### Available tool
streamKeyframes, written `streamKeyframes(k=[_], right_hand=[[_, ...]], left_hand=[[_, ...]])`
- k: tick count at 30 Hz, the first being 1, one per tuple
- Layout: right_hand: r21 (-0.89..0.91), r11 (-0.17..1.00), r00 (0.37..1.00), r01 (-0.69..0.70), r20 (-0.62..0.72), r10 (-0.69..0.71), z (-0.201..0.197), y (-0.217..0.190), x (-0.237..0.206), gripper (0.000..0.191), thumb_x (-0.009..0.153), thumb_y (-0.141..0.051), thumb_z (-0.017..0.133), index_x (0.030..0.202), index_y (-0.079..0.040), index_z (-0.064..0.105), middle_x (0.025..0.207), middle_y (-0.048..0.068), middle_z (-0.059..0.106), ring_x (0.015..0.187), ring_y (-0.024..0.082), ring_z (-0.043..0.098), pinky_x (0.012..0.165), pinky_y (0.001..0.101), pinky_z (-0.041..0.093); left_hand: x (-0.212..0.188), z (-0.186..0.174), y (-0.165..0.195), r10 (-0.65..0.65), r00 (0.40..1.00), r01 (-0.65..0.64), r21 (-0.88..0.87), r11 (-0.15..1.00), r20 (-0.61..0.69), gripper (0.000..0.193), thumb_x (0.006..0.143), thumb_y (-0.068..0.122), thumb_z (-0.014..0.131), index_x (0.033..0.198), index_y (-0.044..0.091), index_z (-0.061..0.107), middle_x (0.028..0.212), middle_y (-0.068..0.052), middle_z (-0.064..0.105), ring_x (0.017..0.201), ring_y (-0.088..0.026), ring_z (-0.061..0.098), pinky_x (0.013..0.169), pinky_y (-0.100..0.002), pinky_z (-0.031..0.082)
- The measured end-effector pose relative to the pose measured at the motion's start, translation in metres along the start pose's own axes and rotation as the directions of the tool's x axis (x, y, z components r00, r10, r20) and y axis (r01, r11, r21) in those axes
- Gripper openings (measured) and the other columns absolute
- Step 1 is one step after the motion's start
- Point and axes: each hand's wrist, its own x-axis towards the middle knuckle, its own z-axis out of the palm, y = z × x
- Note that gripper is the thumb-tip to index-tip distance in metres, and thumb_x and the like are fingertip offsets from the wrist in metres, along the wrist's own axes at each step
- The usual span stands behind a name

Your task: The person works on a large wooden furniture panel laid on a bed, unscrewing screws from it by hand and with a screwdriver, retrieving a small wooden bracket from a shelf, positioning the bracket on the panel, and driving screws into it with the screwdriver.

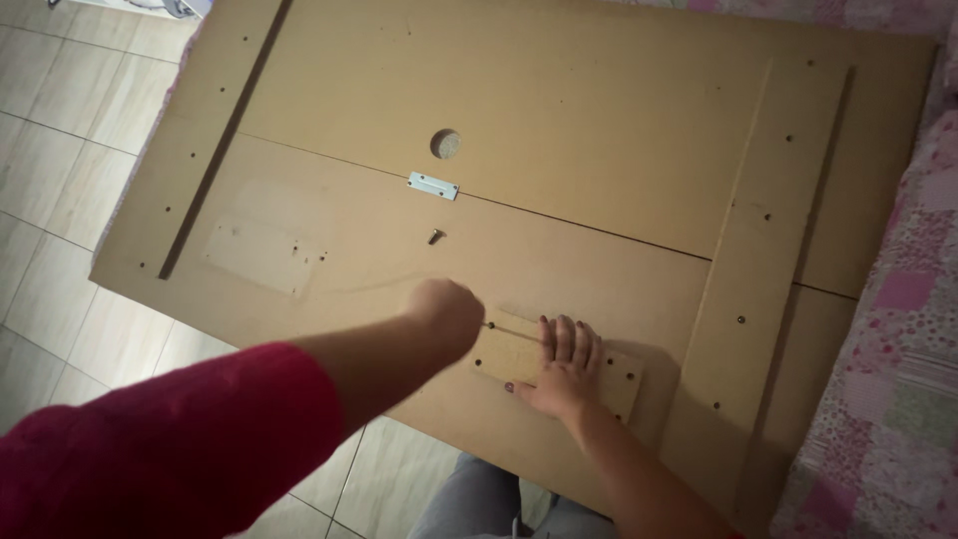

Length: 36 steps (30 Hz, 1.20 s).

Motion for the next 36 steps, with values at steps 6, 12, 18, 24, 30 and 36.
streamKeyframes(k=[6, 12, 18, 24, 30, 36], right_hand=[[-0.001, 1.000, 0.999, 0.007, -0.046, -0.007, 0.003, 0.000, 0.000, 0.127, 0.077, -0.075, 0.066, 0.164, -0.016, -0.005, 0.170, 0.011, -0.004, 0.155, 0.038, -0.009, 0.121, 0.0590, -0.011], [-0.007, 1.000, 0.999, -0.011, 0.042, 0.011, -0.005, 0.001, -0.002, 0.126, 0.079, -0.076, 0.066, 0.164, -0.016, -0.006, 0.171, 0.013, -0.008, 0.155, 0.039, -0.014, 0.122, 0.0579, -0.014], [0.010, 1.000, 0.999, 0.018, -0.036, -0.017, 0.004, 0.002, 0.001, 0.127, 0.077, -0.077, 0.066, 0.164, -0.015, -0.003, 0.170, 0.013, -0.006, 0.154, 0.040, -0.011, 0.120, 0.0598, -0.012], [0.014, 0.999, 0.997, 0.034, -0.076, -0.033, 0.010, 0.004, 0.002, 0.127, 0.076, -0.077, 0.066, 0.164, -0.015, 0.001, 0.170, 0.012, -0.002, 0.154, 0.039, -0.008, 0.120, 0.0593, -0.011], [0.002, 0.999, 0.998, -0.045, 0.037, 0.045, 0.004, -0.002, 0.003, 0.129, 0.075, -0.077, 0.067, 0.162, -0.018, -0.008, 0.169, 0.010, -0.010, 0.152, 0.038, -0.013, 0.118, 0.0582, -0.013], [0.015, 1.000, 1.000, -0.005, -0.020, 0.005, -0.005, 0.000, -0.005, 0.129, 0.076, -0.076, 0.067, 0.164, -0.016, -0.005, 0.171, 0.011, -0.006, 0.155, 0.037, -0.013, 0.122, 0.0565, -0.012]], left_hand=[[-0.061, -0.017, 0.031, 0.262, 0.959, -0.213, 0.329, 0.920, -0.112, 0.019, 0.087, 0.019, 0.069, 0.097, 0.005, 0.077, 0.103, -0.014, 0.072, 0.099, -0.029, 0.070, 0.070, -0.040, 0.055], [-0.023, -0.047, 0.005, -0.241, 0.961, 0.277, -0.499, 0.821, 0.137, 0.025, 0.095, 0.031, 0.064, 0.097, 0.009, 0.076, 0.091, -0.009, 0.073, 0.077, -0.025, 0.074, 0.066, -0.036, 0.059], [-0.016, -0.009, -0.019, -0.151, 0.854, 0.492, -0.679, 0.545, 0.498, 0.022, 0.096, 0.024, 0.069, 0.103, 0.003, 0.073, 0.087, -0.013, 0.067, 0.071, -0.028, 0.071, 0.065, -0.037, 0.059], [-0.033, -0.016, 0.018, -0.084, 0.982, 0.120, -0.224, 0.967, 0.167, 0.017, 0.086, 0.019, 0.075, 0.100, 0.010, 0.079, 0.104, -0.014, 0.075, 0.095, -0.030, 0.071, 0.077, -0.040, 0.057], [-0.051, -0.033, 0.040, 0.048, 0.999, -0.045, 0.131, 0.990, -0.022, 0.019, 0.085, 0.016, 0.074, 0.102, 0.010, 0.079, 0.108, -0.012, 0.074, 0.102, -0.028, 0.070, 0.077, -0.038, 0.057], [-0.046, -0.031, 0.024, -0.168, 0.980, 0.159, -0.088, 0.983, -0.108, 0.027, 0.088, 0.033, 0.073, 0.104, 0.011, 0.077, 0.109, -0.012, 0.071, 0.103, -0.029, 0.070, 0.075, -0.041, 0.056]])
